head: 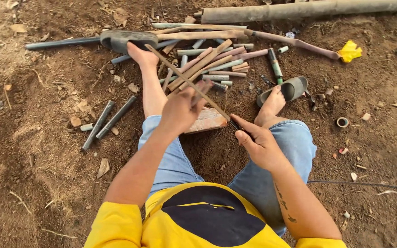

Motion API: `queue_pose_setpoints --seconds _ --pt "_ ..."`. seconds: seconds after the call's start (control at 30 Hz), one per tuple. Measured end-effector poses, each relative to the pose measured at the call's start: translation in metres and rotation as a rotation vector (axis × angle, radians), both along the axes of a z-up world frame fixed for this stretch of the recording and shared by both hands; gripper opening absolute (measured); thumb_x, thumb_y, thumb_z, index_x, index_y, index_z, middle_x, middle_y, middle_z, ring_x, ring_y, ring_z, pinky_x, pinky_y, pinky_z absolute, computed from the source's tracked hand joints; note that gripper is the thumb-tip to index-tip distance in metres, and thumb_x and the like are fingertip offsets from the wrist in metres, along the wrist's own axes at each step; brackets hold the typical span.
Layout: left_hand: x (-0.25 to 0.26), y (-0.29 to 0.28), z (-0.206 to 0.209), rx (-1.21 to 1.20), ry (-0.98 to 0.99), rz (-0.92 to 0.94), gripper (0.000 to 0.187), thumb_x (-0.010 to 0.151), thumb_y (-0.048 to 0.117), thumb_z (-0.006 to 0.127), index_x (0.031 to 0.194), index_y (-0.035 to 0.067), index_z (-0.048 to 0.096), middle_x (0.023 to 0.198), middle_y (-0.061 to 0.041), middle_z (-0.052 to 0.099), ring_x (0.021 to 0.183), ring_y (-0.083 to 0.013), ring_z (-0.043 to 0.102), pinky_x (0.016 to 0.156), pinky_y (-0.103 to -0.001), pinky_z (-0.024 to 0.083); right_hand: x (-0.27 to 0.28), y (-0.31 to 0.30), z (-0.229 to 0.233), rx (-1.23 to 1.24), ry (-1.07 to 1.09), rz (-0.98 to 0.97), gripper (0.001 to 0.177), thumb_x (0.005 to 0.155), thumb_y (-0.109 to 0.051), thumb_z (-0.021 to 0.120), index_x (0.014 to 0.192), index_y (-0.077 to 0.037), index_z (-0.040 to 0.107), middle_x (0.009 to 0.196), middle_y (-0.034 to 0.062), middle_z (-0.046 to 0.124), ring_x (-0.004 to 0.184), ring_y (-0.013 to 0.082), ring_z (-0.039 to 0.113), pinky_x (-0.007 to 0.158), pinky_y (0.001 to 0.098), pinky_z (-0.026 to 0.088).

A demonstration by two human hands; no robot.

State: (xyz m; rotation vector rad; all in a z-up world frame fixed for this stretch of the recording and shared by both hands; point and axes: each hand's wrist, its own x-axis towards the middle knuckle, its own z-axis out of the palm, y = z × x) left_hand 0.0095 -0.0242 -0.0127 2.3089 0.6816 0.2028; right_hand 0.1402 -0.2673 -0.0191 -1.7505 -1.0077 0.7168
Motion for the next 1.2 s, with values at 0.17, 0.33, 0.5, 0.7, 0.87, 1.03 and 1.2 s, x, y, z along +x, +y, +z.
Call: queue_pose_setpoints --seconds 0.17,0.33,0.5,0.7,0.87,1.03,1.2 --pt "-0.002 0.003 -0.019 0.033 0.015 0.088 0.041 0.1 0.048 0.065 0.098 0.007 0.068 0.073 -0.019 0.065 0.088 -0.0442 0.072 0.079 -0.055 0.058 -0.003 0.002 0.007 -0.007 0.043 -0.005 0.044 0.106 -0.02 0.062 0.148 -0.008 0.067 0.069 0.0126 0.074 0.065 0.0202 0.062 0.061 0.0376 0.051" --pt "0.001 -0.003 -0.042 0.04 0.119 -0.015 0.043 0.101 0.047 0.064 0.087 0.007 0.069 0.076 -0.023 0.07 0.089 -0.0498 0.073 0.082 -0.061 0.058 -0.006 0.002 0.006 -0.014 0.077 -0.027 0.046 0.106 -0.024 0.064 0.149 -0.009 0.066 0.102 0.0224 0.083 0.088 0.0271 0.076 0.076 0.0443 0.06" --pt "-0.006 0.007 -0.036 0.061 0.028 0.118 0.046 0.098 0.046 0.07 0.08 0.005 0.06 0.076 -0.026 0.068 0.089 -0.0505 0.072 0.079 -0.061 0.057 -0.007 0.0 0.008 0.031 0.096 -0.029 0.045 0.106 -0.02 0.065 0.149 -0.009 0.065 0.122 0.0262 0.078 0.111 0.0372 0.073 0.092 0.0524 0.06" --pt "-0.001 -0.002 -0.032 0.009 0.098 0.091 0.046 0.092 0.047 0.074 0.074 0.008 0.058 0.076 -0.023 0.069 0.092 -0.0466 0.073 0.08 -0.059 0.057 -0.009 0.005 0.013 0.115 0.117 0.0 0.041 0.107 -0.014 0.062 0.148 -0.008 0.065 0.138 0.0274 0.071 0.135 0.0464 0.06 0.109 0.0597 0.052" --pt "-0.013 0.015 -0.031 0.03 0.083 0.144 0.044 0.098 0.046 0.072 0.079 0.006 0.067 0.078 -0.021 0.072 0.094 -0.0464 0.073 0.084 -0.056 0.058 -0.005 0.004 0.015 0.097 0.158 0.012 0.041 0.108 -0.016 0.061 0.148 -0.009 0.066 0.137 0.0269 0.072 0.133 0.0453 0.063 0.105 0.0577 0.056" --pt "-0.012 -0.006 -0.044 -0.042 0.194 0.094 0.052 0.092 0.052 0.069 0.081 0.002 0.069 0.086 -0.028 0.073 0.101 -0.0502 0.072 0.088 -0.062 0.056 -0.01 0.011 0.016 0.079 0.15 0.045 0.041 0.108 -0.016 0.06 0.148 -0.008 0.065 0.133 0.0309 0.072 0.129 0.0498 0.064 0.103 0.061 0.057" --pt "-0.021 0.015 -0.032 -0.005 0.236 0.173 0.05 0.095 0.055 0.068 0.091 0.005 0.074 0.091 -0.023 0.077 0.108 -0.0456 0.072 0.091 -0.059 0.057 -0.01 0.005 0.014 0.078 0.166 0.037 0.04 0.109 -0.017 0.061 0.148 -0.01 0.065 0.134 0.0295 0.072 0.128 0.0465 0.066 0.102 0.0593 0.058"
